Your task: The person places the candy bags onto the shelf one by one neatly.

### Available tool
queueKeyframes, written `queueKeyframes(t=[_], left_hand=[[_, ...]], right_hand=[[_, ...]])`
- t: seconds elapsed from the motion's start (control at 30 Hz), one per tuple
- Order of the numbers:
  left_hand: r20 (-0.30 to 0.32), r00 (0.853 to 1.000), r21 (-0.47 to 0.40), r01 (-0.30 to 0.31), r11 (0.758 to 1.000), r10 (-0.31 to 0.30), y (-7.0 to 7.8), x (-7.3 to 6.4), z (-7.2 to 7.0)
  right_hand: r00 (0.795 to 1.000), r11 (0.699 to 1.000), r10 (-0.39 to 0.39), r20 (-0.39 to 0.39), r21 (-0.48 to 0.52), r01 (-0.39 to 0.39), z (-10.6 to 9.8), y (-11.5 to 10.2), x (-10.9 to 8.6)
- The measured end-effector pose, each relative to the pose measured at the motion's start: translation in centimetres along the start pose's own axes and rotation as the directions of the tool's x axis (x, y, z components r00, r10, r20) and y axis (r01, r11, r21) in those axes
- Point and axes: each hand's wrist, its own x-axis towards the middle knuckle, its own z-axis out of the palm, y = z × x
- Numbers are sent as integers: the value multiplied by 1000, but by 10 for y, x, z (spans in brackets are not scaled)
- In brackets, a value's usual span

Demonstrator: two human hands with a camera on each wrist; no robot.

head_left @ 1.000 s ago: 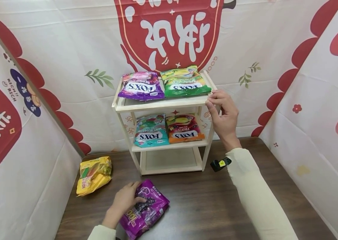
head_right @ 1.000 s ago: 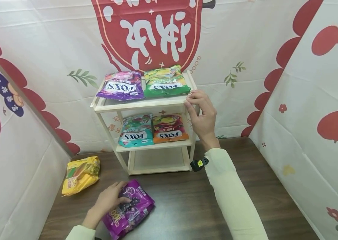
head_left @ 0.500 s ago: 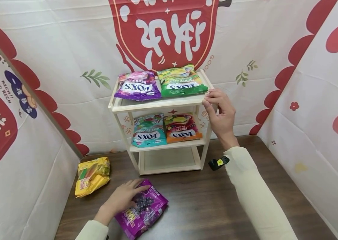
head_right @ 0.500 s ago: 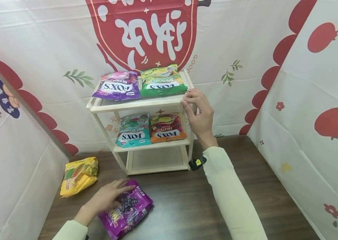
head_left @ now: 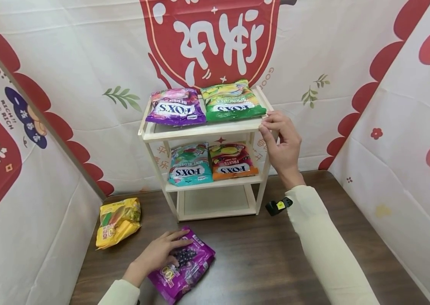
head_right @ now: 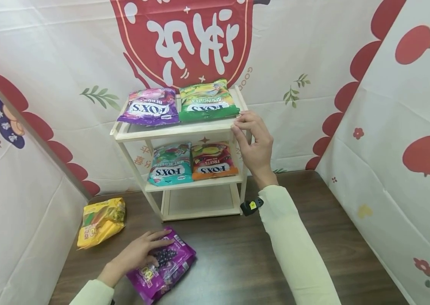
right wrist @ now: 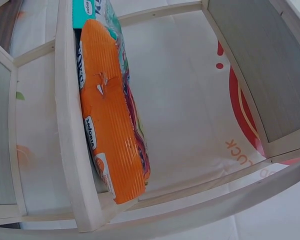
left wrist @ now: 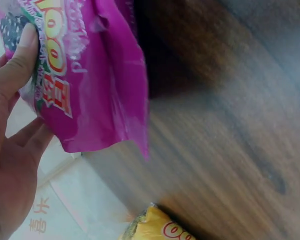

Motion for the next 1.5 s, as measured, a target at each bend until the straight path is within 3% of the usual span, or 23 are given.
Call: queueKeyframes(t=[0.3,0.6,0.93,1.3,1.5], left_hand=[[-109,992,-45,52,998,-56,10,-2,10],[-217,966,-89,127,988,-143,25,-3,22],[-307,919,-79,233,969,-246,40,-2,34],[-371,860,-150,318,936,-351,53,1,47],[-436,822,-143,338,930,-366,59,4,53]], right_hand=[[1000,1000,8,-19,17,-8,2,0,1],[999,1000,6,-41,30,-4,3,1,0],[999,999,14,-35,31,-13,4,0,0],[999,999,24,-35,22,-23,3,0,-1],[999,1000,19,-32,25,-18,3,0,0]])
